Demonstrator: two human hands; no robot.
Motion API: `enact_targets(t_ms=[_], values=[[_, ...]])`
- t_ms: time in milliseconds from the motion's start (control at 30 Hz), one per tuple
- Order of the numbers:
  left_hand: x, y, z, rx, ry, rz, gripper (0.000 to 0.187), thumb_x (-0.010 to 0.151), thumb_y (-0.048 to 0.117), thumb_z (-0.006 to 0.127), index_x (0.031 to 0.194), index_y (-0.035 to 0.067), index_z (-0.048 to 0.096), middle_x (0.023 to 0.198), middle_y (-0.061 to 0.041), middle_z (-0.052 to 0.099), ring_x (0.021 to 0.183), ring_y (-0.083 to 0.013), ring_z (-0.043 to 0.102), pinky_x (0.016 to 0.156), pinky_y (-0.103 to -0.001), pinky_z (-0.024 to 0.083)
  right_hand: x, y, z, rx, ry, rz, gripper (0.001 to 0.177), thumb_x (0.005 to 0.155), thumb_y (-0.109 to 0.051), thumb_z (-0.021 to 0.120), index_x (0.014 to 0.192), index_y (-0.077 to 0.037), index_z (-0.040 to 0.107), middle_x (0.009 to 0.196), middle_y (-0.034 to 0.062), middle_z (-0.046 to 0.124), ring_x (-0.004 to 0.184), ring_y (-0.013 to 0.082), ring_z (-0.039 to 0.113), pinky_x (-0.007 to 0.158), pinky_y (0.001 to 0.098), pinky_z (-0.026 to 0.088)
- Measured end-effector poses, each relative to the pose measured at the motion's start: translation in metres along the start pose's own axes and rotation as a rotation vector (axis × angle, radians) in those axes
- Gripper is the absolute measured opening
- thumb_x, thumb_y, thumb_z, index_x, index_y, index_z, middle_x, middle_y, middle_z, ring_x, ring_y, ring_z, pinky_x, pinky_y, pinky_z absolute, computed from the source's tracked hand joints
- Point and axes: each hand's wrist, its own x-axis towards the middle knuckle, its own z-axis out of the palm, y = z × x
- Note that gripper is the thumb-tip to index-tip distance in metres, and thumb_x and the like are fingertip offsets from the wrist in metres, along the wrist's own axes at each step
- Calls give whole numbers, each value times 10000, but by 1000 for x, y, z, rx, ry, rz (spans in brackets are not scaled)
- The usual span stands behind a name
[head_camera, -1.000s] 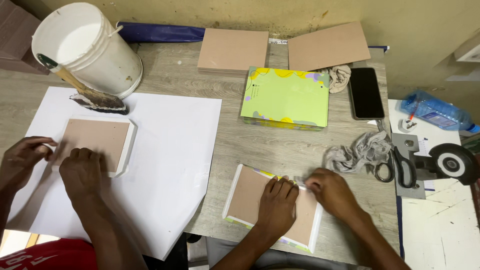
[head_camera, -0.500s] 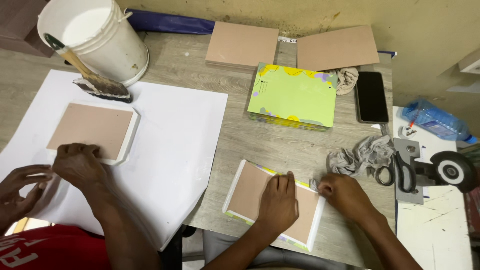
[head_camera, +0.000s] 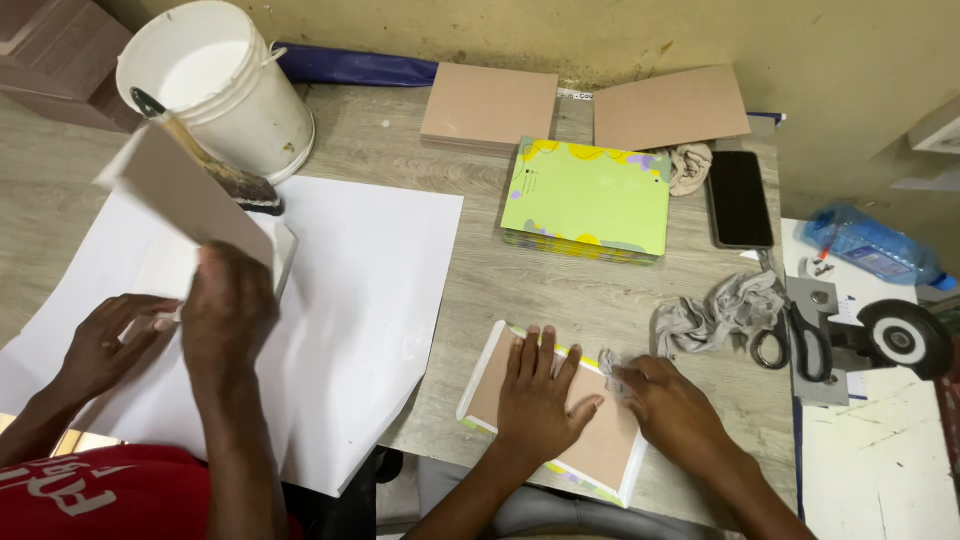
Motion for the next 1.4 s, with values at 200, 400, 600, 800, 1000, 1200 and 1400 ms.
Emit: enact_targets(t_ms=[200,400,600,800,1000,1200,1400], values=[[6,-4,-5,57,68,46,541,969,390,648,1310,-28,694,1328,-259,663,1394,-493,537,1192,-584,394,57,-43,-3,120,178,-175,226,859,58,593,828,-94,757,838,65,720,854,299,661,730,438,510],[0,-17,-4,17,-29,-51,686,1021,569,577,1408,7,650,1645,-370,414,1578,-509,337,1313,-594,218,50,-44,-16,49,-7,-16,225,1038,-155,514,897,-141,688,986,40,694,953,286,668,718,467,525],[10,-14,-18,44,123,22,481,945,395,721,1092,-60,666,1278,-320,665,1261,-510,595,1150,-599,434,66,-28,-8,1,-23,83,200,954,-101,533,814,-182,650,915,0,686,873,284,668,700,458,488],[9,-16,-18,-15,161,-35,127,928,163,667,948,46,620,948,-175,605,1029,-426,607,1010,-537,499,168,-99,2,166,49,-244,137,817,-80,687,731,-168,626,828,19,678,780,268,653,625,452,469],[6,-18,-6,4,185,-77,183,906,107,682,1013,-23,612,939,-217,562,896,-424,551,942,-527,508,139,-85,-22,244,-88,-154,281,911,5,584,720,-201,576,817,-36,668,799,183,631,725,370,453],[-3,-20,3,69,195,-53,155,961,85,645,1040,-49,648,978,-226,631,959,-392,611,1144,-482,511,42,-23,-41,33,-181,272,211,788,-36,518,710,-224,576,821,-27,727,852,227,662,685,398,424],[-19,-32,21,-47,184,-120,176,777,-78,611,941,-15,624,970,-195,601,1082,-469,634,1188,-528,514,132,-74,14,-34,3,-133,217,688,-23,655,863,-136,594,960,94,687,913,399,688,685,555,523]])
